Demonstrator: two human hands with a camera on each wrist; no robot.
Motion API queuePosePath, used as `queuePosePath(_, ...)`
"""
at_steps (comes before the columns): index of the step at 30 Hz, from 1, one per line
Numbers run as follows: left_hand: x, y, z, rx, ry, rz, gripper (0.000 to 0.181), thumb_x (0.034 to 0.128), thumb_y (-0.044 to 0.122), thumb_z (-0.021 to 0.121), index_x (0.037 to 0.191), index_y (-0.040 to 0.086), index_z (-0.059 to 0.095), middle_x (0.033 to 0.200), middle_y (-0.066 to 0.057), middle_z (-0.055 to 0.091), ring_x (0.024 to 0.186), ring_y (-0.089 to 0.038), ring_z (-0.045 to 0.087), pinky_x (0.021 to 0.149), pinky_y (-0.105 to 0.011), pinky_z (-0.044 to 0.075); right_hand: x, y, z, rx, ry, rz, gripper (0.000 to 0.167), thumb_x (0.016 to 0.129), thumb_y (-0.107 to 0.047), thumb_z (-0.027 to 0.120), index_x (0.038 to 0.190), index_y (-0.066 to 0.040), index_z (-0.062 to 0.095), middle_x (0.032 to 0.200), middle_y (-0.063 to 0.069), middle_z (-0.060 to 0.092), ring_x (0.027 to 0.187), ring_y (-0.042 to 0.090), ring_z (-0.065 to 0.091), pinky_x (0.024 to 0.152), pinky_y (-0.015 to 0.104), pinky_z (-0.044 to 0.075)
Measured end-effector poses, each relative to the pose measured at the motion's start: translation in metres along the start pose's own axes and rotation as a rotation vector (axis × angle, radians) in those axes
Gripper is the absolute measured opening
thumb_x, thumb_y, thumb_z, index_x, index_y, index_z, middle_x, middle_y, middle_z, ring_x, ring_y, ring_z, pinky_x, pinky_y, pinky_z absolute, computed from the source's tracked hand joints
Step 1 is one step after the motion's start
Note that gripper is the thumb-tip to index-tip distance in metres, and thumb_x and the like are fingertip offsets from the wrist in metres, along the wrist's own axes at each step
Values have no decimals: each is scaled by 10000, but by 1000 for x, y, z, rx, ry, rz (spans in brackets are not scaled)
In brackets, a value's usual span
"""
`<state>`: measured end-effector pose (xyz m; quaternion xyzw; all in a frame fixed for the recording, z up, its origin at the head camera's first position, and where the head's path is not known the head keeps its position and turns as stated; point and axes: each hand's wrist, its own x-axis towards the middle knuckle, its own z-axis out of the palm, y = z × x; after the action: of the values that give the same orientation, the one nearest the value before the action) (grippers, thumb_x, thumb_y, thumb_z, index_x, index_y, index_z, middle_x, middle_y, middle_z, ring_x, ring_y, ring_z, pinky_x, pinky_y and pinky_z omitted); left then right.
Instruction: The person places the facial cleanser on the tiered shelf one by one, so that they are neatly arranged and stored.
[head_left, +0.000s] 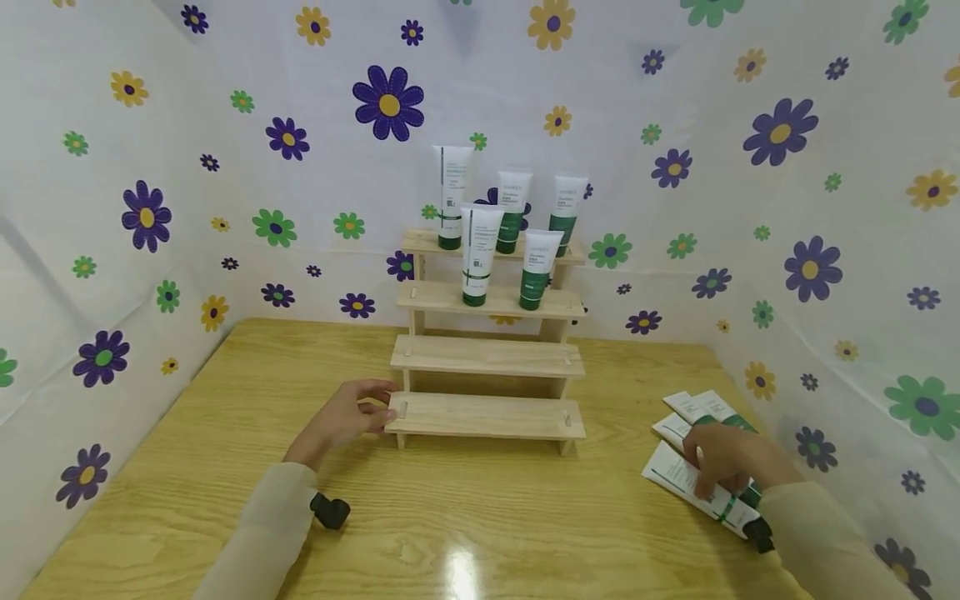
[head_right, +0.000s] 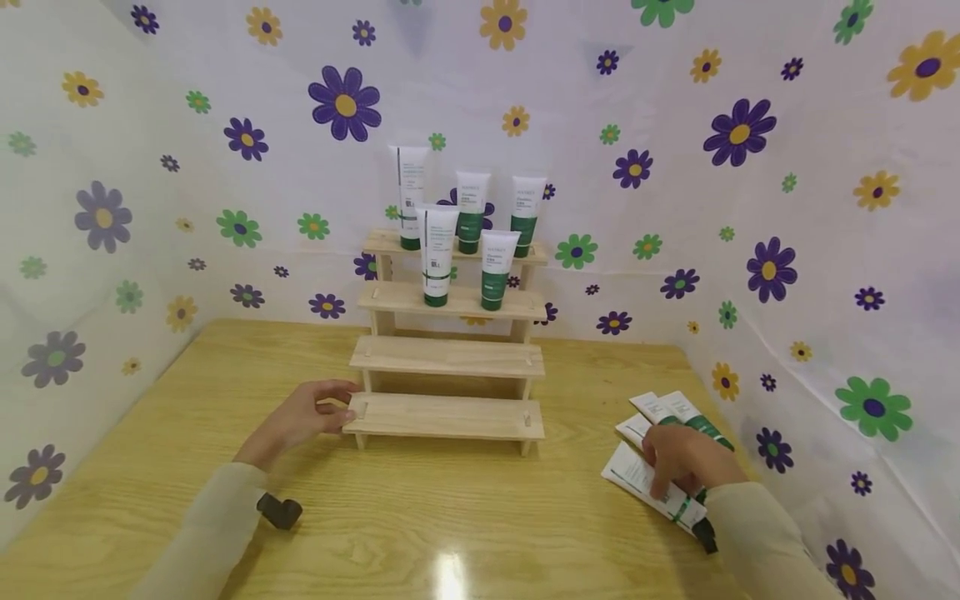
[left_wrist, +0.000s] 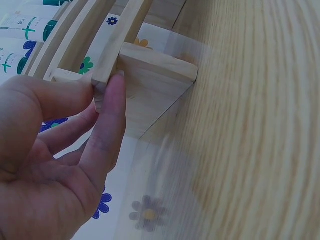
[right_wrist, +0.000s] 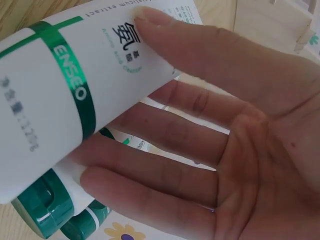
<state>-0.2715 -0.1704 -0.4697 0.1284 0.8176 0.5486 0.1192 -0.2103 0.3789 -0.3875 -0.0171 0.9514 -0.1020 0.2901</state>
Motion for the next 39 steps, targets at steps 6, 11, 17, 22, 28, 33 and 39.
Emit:
queuePosePath(6,3,-1,4,-38,-15,-10,481,990,53,676,1444,-23,535,1293,-260,589,951,-172,709,805,-373,650,-3,0,2,-3,2,30,371,801,-112,878,1028,-129,585,819,68,609,619,182,617,554,296,548)
queuePosePath(11,3,0,4,-27,1,-16,477,988,37,671,1443,-20,539,1288,-255,593,964,-183,714,804,-370,651,-3,-4,0,6,31,-3,351,803,-96,867,1024,-117,595,851,73,626,600,200,641,529,295,545)
queuePosePath(17,2,1,3,11,2,-3,480,992,45,666,1444,-36,525,1305,-267,591,1012,-213,716,828,-381,649,-2,-9,-11,38,85,-78,353,794,-97,864,1035,-85,608,860,81,622,556,187,619,510,292,537)
queuePosePath(22,2,0,2,-1,2,-6,479,990,38,666,1443,-39,528,1293,-269,594,989,-209,717,824,-388,650,-3,-15,-24,51,124,-139,329,817,-127,855,1027,-65,609,788,69,634,621,181,595,546,301,544)
queuePosePath(28,2,-1,1,-11,18,-33,466,988,36,670,1433,-17,545,1284,-251,601,982,-195,717,816,-363,650,-1,-19,-34,42,197,-230,316,835,-129,844,1031,-51,609,827,66,719,679,175,630,569,319,546)
queuePosePath(33,1,0,1,-15,20,-46,468,987,39,673,1435,-10,547,1292,-250,601,985,-196,717,822,-367,650,0,-23,-39,46,238,-296,317,867,-113,815,1090,-20,609,912,144,755,778,218,703,645,373,591)
queuePosePath(39,0,1,0,-12,18,-38,472,988,49,677,1436,-16,543,1293,-254,602,989,-199,716,825,-374,650,2,-31,-42,41,296,-338,294,913,-93,761,1141,-16,592,987,240,750,841,295,726,715,464,618)
